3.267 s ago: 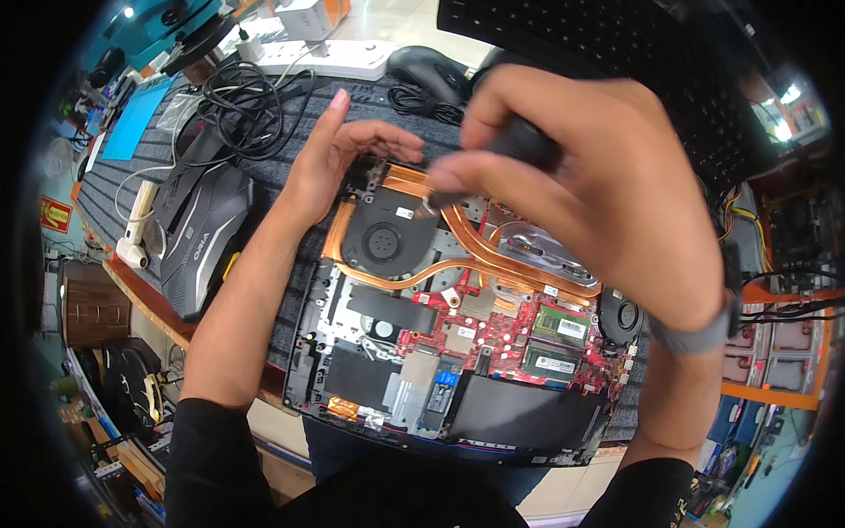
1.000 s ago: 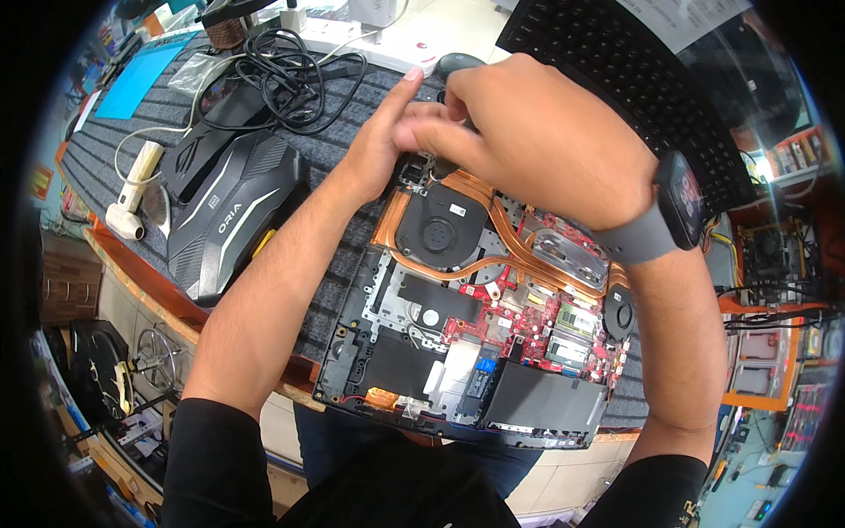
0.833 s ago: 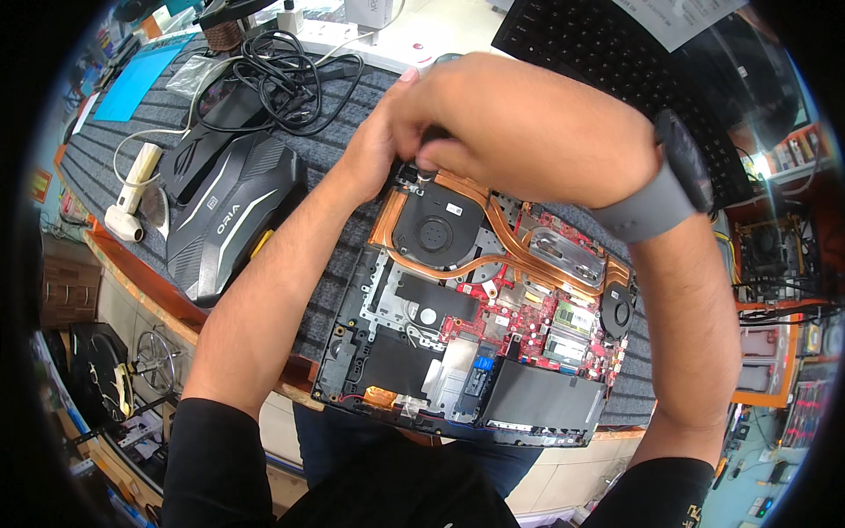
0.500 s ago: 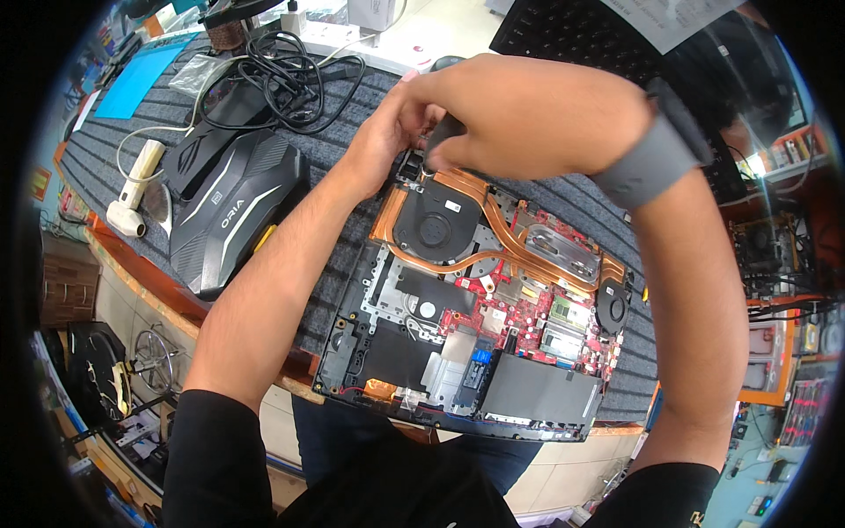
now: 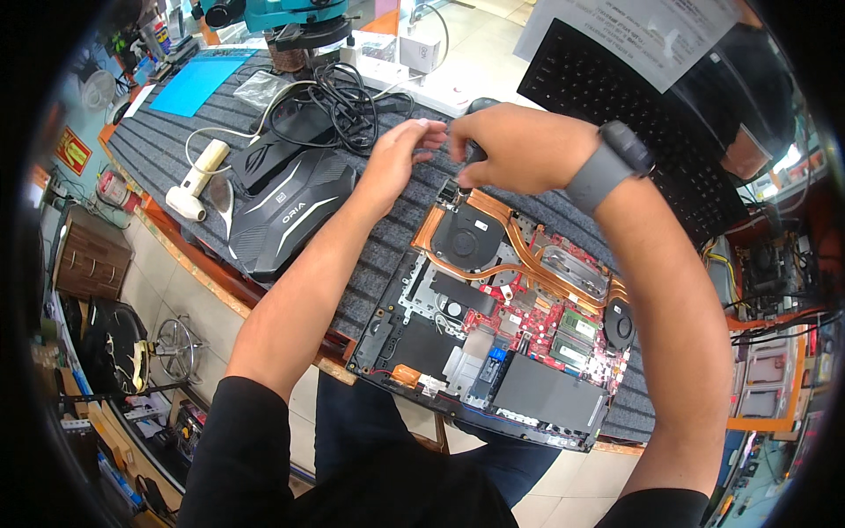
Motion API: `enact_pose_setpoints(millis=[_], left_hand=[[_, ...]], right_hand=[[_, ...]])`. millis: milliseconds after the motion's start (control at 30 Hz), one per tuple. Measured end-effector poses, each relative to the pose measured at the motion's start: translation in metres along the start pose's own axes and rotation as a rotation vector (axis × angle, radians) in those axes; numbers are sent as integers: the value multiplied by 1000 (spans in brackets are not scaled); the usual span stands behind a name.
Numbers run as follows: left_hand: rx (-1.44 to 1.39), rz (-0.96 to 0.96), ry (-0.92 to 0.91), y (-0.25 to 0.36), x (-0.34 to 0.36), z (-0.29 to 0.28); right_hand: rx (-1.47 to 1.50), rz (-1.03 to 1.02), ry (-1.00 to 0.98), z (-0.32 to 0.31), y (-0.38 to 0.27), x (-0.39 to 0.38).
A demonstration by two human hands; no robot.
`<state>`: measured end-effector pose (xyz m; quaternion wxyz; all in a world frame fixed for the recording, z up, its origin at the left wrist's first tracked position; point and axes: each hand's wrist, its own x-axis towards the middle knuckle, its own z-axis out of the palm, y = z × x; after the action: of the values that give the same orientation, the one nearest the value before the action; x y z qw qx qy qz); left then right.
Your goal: The person uses a screwdriver to loosen and tighten screws on a laptop's internal cooling fan, removes the fan, and manipulates its electrical connector on the motherboard.
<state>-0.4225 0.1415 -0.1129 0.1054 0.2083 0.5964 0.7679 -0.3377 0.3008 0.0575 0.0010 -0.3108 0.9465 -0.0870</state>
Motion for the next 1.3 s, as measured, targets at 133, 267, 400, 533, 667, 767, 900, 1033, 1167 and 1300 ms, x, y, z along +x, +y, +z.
enact_pose_setpoints(millis=[133,267,400,533,667,767,900,1033,1167,1300], left_hand=[[-241,158,168,47,2,-10],[573,363,50,99,-7,-59],[1264,374,-149,81,-24,-51],[1053,251,-286,70,-23,-20],[908,339,-392,50,-32,-13],[820,322,-448,43,-38,-14],[858,393,-476,36,-38,-11],[879,385,-493,34,-39,-13],[890,405,-477,31,-39,-10],[921,419,-445,30,-40,-6]], right_hand=[[-133,258,-189,-10,0,-1],[-87,341,-186,-10,-9,-4],[-51,162,-211,-8,1,-1],[6,242,-202,-11,-10,7],[-28,59,-121,-6,4,-1],[-81,214,-180,-11,-6,-1],[-47,-4,76,3,1,-7],[-198,411,-219,-14,-19,2],[-48,134,-128,-6,-3,-7],[-73,223,-152,-8,-15,-5]])
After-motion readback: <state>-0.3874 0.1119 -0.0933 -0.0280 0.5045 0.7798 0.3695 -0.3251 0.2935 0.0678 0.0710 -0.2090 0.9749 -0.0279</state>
